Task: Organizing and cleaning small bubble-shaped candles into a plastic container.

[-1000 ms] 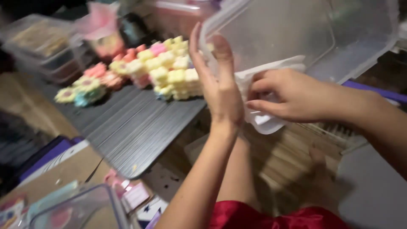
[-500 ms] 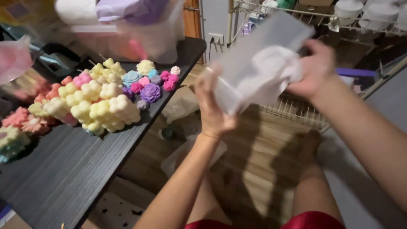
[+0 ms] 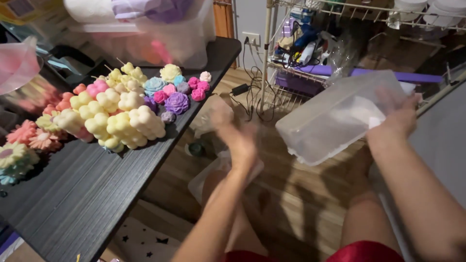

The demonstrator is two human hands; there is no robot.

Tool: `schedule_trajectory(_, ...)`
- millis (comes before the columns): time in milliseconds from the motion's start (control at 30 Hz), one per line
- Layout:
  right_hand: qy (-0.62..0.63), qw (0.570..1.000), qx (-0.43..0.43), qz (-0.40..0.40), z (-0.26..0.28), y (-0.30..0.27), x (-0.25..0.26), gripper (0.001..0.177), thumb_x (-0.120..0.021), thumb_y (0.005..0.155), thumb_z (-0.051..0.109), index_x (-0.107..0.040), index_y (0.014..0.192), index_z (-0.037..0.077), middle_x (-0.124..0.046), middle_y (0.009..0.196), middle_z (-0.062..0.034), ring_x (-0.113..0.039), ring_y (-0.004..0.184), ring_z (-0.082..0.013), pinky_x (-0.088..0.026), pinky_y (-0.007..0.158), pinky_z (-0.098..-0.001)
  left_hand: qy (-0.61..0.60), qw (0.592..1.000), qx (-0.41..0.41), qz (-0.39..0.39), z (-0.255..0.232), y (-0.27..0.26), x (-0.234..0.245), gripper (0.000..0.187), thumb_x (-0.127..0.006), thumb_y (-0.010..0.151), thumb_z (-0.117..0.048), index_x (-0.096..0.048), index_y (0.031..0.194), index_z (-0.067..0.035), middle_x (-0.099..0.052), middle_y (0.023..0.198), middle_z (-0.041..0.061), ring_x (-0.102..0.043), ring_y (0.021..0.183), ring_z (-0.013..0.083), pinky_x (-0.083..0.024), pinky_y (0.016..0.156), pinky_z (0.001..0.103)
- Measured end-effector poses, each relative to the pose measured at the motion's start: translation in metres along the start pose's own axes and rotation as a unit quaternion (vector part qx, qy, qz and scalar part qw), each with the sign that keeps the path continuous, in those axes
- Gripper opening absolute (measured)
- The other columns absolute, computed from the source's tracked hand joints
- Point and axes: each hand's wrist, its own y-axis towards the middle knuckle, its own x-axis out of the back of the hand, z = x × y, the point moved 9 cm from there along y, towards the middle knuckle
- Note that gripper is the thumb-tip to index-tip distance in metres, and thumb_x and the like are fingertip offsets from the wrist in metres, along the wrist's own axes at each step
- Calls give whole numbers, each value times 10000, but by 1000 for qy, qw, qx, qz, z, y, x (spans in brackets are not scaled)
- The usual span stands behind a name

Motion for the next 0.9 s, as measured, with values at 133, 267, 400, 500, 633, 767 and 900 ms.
schedule_trajectory(133, -24, 999, 24, -10, -30, 14, 33, 568, -381, 1072, 551, -599, 1276, 67, -708, 1365, -187, -633, 1263, -376, -461, 1167, -589, -43, 939, 280, -196, 63, -15, -38, 871, -306, 1038, -643, -151, 1638, -31, -131, 1720, 172, -62, 1577, 305, 0, 1249, 526)
schedule_trajectory(267, -54, 994, 22, -96, 7, 2, 36, 538, -358, 1049, 521, -627, 1218, 87, -790, 1188, -133, -666, 1161, -359, -514, 1076, -562, 45, 859, 433, -271, 175, -40, -35, 948, -314, 904, -766, -270, 1619, -144, -363, 1613, 70, -244, 1538, 232, -117, 1257, 489)
schedule_trajectory(400, 53, 981, -1, -188, 16, -5, 56, 431, -374, 1075, 391, -628, 1152, 52, -743, 978, -90, -644, 1054, -339, -523, 994, -594, -93, 753, 556, -338, 210, -70, -54, 971, -282, 843, -879, -513, 1420, -133, -500, 1402, 52, -390, 1389, 236, -247, 1164, 471)
schedule_trajectory(500, 66, 979, -5, -192, 1, -10, 59, 445, -369, 1075, 417, -620, 1095, 50, -709, 977, -90, -664, 1001, -311, -525, 972, -565, -4, 758, 578, -303, 241, -84, -49, 877, -276, 813, -891, -555, 1254, -186, -567, 1194, 27, -502, 1216, 254, -359, 1074, 459)
schedule_trajectory(633, 81, 977, 10, -199, -15, 13, 92, 471, -363, 1075, 448, -609, 1029, 49, -671, 976, -89, -689, 940, -279, -529, 946, -532, -4, 743, 616, -261, 290, -101, -53, 907, -231, 924, -900, -587, 995, -69, -602, 963, 63, -618, 984, 253, -521, 869, 425)
schedule_trajectory(767, 12, 991, 34, -126, -73, 58, 112, 431, -444, 1077, 445, -636, 1033, 62, -732, 987, -97, -711, 951, -298, -561, 968, -464, 107, 799, 457, -377, 234, -91, -38, 822, -337, 967, -843, -554, 1316, -131, -607, 1240, 4, -518, 1284, 330, -320, 901, 566)
schedule_trajectory(900, 3, 991, 24, -132, -56, 33, 85, 387, -466, 1047, 431, -640, 1014, 87, -707, 990, -84, -688, 916, -292, -554, 937, -501, 179, 780, 564, -202, 352, -167, -53, 850, -148, 1063, -733, -552, 1265, -13, -586, 1097, 155, -591, 1046, 305, -486, 907, 433)
